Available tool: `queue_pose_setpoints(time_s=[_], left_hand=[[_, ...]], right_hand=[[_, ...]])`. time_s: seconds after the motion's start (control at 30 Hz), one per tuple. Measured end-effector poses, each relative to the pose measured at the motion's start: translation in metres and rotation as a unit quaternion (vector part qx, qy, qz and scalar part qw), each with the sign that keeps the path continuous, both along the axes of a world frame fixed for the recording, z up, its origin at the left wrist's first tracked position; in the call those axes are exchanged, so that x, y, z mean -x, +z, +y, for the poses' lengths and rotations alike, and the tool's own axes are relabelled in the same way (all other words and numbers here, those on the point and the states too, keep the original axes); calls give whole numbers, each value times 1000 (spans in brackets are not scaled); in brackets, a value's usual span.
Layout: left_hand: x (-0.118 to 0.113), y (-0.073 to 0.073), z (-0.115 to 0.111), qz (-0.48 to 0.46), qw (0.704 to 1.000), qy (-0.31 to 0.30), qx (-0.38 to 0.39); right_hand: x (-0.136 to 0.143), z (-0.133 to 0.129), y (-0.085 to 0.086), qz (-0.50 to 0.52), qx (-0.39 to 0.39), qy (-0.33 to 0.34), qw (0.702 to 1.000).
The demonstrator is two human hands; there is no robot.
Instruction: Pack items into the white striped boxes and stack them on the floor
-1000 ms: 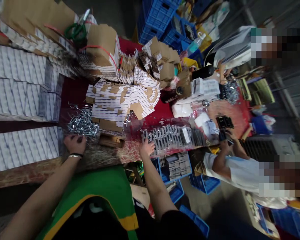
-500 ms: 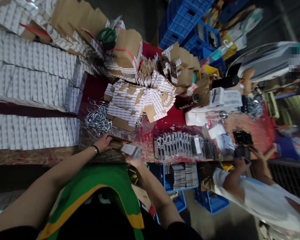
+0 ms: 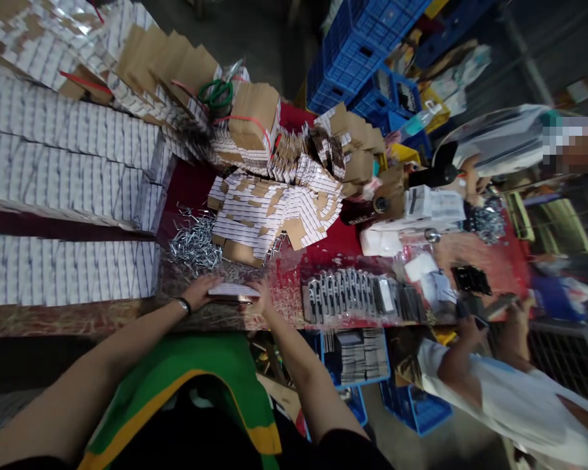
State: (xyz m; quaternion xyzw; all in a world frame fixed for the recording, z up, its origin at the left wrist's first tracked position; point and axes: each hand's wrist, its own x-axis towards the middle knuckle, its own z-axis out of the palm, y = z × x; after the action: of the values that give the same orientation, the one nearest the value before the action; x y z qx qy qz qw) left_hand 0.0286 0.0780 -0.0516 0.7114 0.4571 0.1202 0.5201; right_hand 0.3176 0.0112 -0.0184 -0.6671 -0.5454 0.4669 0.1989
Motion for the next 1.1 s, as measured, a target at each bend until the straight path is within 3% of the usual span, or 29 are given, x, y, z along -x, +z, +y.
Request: queue_pose_setpoints(time_s=[0.1, 0.17, 0.27, 0.33, 0.43, 0.57, 0.7, 0.77, 0.83, 0.9, 0.93, 1.0, 1.03, 1.1], left_hand=[[6, 10, -6, 41, 992, -108, -58], [1, 15, -13, 50, 986, -139, -76], [-25, 15, -18, 45, 991, -104, -70], [-42, 13, -16, 39, 995, -73, -55], [-51, 8, -10, 34, 994, -102, -34], [-50, 10, -23, 105, 982, -137, -72], [-68, 28, -35, 161, 964, -178, -114], [-77, 41, -29, 176, 956, -203, -115], [-72, 58, -21, 196, 956, -194, -100], [-41, 77, -23, 197, 969, -128, -75], [-14, 88, -27, 192, 977, -70, -62], [63, 109, -37, 198, 975, 92, -40], [112, 120, -40, 233, 953, 192, -30], [220, 139, -38, 330, 877, 349, -21]], right_hand=[[-4, -12, 8, -45, 27, 136, 989], [0, -21, 9, -123, 47, 206, 970], [12, -26, 5, -243, 24, 219, 945], [15, -23, 2, -261, 8, 227, 938], [12, -17, 1, -255, 19, 273, 927], [17, -26, -2, -278, 19, 267, 922], [17, -35, 0, -260, 24, 219, 940], [7, -19, 3, -231, 48, 184, 954], [-1, 16, 10, -226, 38, 119, 966], [0, 60, 19, -268, -2, -9, 963], [4, 81, 23, -296, -14, -74, 952], [16, 116, 29, -335, 5, -147, 931], [23, 130, 31, -341, 30, -156, 926], [32, 147, 34, -335, 78, -148, 927]])
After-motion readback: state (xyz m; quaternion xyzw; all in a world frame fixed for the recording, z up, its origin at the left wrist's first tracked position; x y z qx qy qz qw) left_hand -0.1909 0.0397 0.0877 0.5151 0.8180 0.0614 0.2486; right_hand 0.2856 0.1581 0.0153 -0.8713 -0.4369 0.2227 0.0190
